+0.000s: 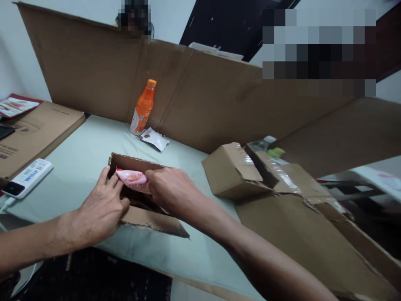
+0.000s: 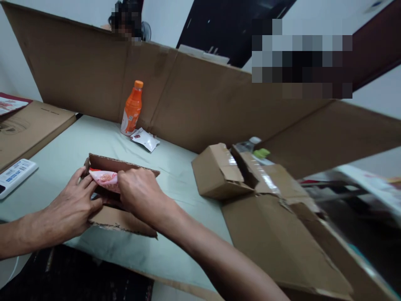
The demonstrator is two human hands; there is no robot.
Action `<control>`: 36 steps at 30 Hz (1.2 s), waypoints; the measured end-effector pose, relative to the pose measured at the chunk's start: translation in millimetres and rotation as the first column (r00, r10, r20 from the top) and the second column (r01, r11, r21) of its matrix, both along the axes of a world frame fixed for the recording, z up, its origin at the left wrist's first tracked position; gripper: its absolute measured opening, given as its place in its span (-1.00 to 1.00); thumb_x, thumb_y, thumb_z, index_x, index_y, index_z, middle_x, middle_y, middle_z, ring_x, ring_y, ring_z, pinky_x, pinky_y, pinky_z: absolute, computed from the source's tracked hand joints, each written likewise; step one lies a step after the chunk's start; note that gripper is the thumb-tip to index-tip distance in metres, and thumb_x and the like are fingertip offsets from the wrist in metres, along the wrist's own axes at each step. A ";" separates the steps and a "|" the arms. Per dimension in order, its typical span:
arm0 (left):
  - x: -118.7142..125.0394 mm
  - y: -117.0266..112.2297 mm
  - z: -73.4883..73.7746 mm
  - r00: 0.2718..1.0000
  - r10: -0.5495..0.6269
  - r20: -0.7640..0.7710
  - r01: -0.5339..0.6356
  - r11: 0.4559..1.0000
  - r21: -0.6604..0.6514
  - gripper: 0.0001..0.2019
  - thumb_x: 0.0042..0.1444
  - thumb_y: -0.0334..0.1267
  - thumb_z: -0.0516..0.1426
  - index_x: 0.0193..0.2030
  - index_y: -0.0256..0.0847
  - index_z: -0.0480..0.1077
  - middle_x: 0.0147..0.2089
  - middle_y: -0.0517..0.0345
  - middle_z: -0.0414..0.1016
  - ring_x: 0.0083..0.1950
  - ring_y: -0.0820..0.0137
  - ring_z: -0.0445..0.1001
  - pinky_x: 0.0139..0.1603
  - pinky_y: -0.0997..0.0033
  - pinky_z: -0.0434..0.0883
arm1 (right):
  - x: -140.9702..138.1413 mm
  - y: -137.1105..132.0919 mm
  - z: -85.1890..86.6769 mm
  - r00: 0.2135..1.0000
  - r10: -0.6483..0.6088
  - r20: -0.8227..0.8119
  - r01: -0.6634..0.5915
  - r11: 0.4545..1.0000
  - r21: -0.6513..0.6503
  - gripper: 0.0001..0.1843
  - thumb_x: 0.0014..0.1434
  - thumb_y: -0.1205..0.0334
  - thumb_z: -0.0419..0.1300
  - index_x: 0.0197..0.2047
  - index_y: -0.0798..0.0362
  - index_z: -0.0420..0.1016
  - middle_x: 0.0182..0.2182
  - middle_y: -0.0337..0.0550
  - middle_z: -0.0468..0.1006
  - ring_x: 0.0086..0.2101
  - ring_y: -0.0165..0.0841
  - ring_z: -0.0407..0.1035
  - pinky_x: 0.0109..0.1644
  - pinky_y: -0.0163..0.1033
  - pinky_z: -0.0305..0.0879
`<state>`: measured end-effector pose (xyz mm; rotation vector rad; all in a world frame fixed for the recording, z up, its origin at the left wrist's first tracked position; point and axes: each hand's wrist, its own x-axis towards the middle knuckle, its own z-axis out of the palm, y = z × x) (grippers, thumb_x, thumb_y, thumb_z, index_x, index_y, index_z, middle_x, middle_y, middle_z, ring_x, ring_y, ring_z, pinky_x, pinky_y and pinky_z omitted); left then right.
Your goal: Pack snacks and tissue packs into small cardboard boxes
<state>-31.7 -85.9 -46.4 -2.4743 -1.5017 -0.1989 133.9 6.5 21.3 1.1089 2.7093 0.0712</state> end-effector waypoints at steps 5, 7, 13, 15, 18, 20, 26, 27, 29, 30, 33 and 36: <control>-3.8 -5.1 1.4 0.997 0.067 0.036 -0.067 0.998 -0.023 -0.95 0.04 -0.39 0.32 -0.37 -0.18 0.63 -0.12 -0.15 0.55 0.01 0.02 0.47 0.23 -0.24 0.34 | -6.8 11.7 -0.4 0.998 0.005 0.057 -0.002 0.999 -0.045 -0.74 0.35 0.26 0.15 -0.10 0.13 0.67 -0.30 0.11 0.71 -0.30 -0.19 0.58 -0.33 -0.23 0.19; -4.8 -4.7 -0.6 0.999 0.042 0.029 -0.042 0.999 0.007 -0.92 0.06 -0.41 0.29 -0.38 -0.17 0.63 -0.13 -0.15 0.54 0.00 0.01 0.46 0.21 -0.26 0.35 | -9.1 10.4 -3.5 0.998 -0.010 0.059 0.012 0.999 -0.031 -0.75 0.36 0.23 0.17 -0.10 0.15 0.67 -0.27 0.14 0.71 -0.26 -0.16 0.60 -0.29 -0.22 0.24; -6.5 -0.5 1.5 1.000 -0.005 0.008 0.006 1.000 -0.029 -0.90 0.06 -0.42 0.23 -0.36 -0.22 0.61 -0.21 -0.15 0.50 0.00 -0.01 0.42 0.31 -0.26 0.29 | -34.1 5.4 -13.9 0.972 0.232 0.022 -0.226 0.960 -0.164 -0.72 0.39 0.13 0.22 -0.09 0.15 0.67 -0.17 0.13 0.72 -0.17 -0.13 0.60 -0.25 -0.21 0.28; -7.2 0.2 4.9 1.000 0.007 0.027 -0.005 0.996 -0.089 -0.83 0.01 -0.46 0.22 -0.25 -0.27 0.60 -0.17 -0.13 0.50 -0.01 0.02 0.42 0.22 -0.12 0.38 | -31.3 10.3 -14.9 0.965 0.260 -0.021 -0.258 0.943 -0.209 -0.74 0.40 0.17 0.20 -0.14 0.14 0.66 -0.23 0.07 0.72 -0.23 -0.19 0.58 -0.29 -0.23 0.22; -9.0 2.6 9.2 1.000 0.001 0.027 0.001 0.995 -0.097 -0.55 0.00 -0.45 0.21 0.09 -0.40 0.49 0.05 -0.22 0.51 0.10 0.00 0.44 0.19 -0.02 0.41 | -16.7 20.9 -21.9 0.967 0.212 -0.143 -0.237 0.952 -0.194 -0.76 0.41 0.22 0.15 -0.19 0.11 0.63 -0.30 -0.02 0.70 -0.35 -0.32 0.50 -0.34 -0.25 0.11; -11.3 6.2 9.7 0.999 -0.043 0.019 0.044 0.996 -0.078 -0.44 0.04 -0.38 0.23 0.22 -0.45 0.38 0.14 -0.27 0.51 0.17 -0.01 0.47 0.33 -0.09 0.31 | -8.5 26.8 -31.1 0.963 0.172 -0.206 -0.208 0.963 -0.169 -0.75 0.42 0.28 0.10 -0.14 0.10 0.61 -0.28 -0.04 0.70 -0.36 -0.34 0.48 -0.33 -0.25 0.09; -23.3 17.3 -1.4 0.971 -0.216 0.104 0.233 0.953 -0.195 -0.62 0.12 -0.39 0.20 0.11 -0.21 0.41 -0.05 0.03 0.63 0.06 0.17 0.59 0.56 -0.10 -0.04 | 10.1 32.0 -37.1 0.966 0.245 -0.085 -0.258 0.864 -0.433 -0.71 0.44 0.21 0.10 0.00 0.11 0.63 -0.10 0.04 0.72 -0.18 -0.22 0.57 -0.19 -0.22 0.31; -24.4 18.1 -2.5 0.964 -0.245 0.108 0.262 0.944 -0.202 -0.63 0.11 -0.39 0.20 0.08 -0.19 0.43 -0.06 0.05 0.64 0.06 0.16 0.60 0.58 -0.10 -0.08 | 17.9 34.8 -32.5 0.947 0.242 -0.211 -0.312 0.849 -0.426 -0.70 0.44 0.21 0.09 0.03 0.09 0.63 -0.07 0.02 0.71 -0.13 -0.23 0.58 -0.12 -0.22 0.35; -24.1 19.6 -0.1 0.958 -0.273 0.089 0.286 0.933 -0.219 -0.67 0.09 -0.39 0.22 0.03 -0.17 0.48 -0.10 0.05 0.66 0.05 0.15 0.61 0.59 -0.12 -0.15 | 37.2 48.6 -23.5 0.826 0.154 -0.542 -0.384 0.857 -0.344 -0.67 0.46 0.18 0.07 0.06 0.04 0.63 -0.05 -0.05 0.71 -0.09 -0.29 0.58 -0.03 -0.24 0.40; -22.7 20.6 3.7 0.957 -0.281 0.071 0.290 0.929 -0.230 -0.67 0.08 -0.39 0.23 0.02 -0.17 0.50 -0.10 0.04 0.66 0.05 0.13 0.61 0.60 -0.12 -0.16 | 46.6 60.9 -21.5 0.737 0.083 -0.670 -0.368 0.882 -0.295 -0.66 0.46 0.15 0.06 0.05 0.02 0.64 -0.07 -0.07 0.72 -0.09 -0.31 0.58 -0.03 -0.25 0.42; -14.8 27.1 20.8 0.952 -0.306 0.026 0.302 0.918 -0.259 -0.58 0.10 -0.30 0.24 0.14 -0.22 0.51 0.09 -0.10 0.64 0.20 0.03 0.55 0.58 -0.10 -0.04 | 59.9 119.5 -34.3 0.670 -0.111 -0.734 -0.080 0.972 -0.220 -0.60 0.46 0.10 0.01 0.04 0.04 0.64 -0.11 -0.07 0.72 -0.10 -0.29 0.58 -0.06 -0.24 0.46; -7.3 38.9 34.9 0.957 -0.288 -0.023 0.266 0.911 -0.314 -0.37 0.14 -0.14 0.26 0.34 -0.31 0.39 0.35 -0.30 0.46 0.36 -0.12 0.43 0.47 -0.14 0.21 | 41.5 193.0 -75.2 0.819 -0.265 -0.509 0.223 0.964 -0.145 -0.61 0.39 0.23 0.09 0.19 0.08 0.56 0.12 0.03 0.63 0.08 -0.19 0.51 0.16 -0.14 0.40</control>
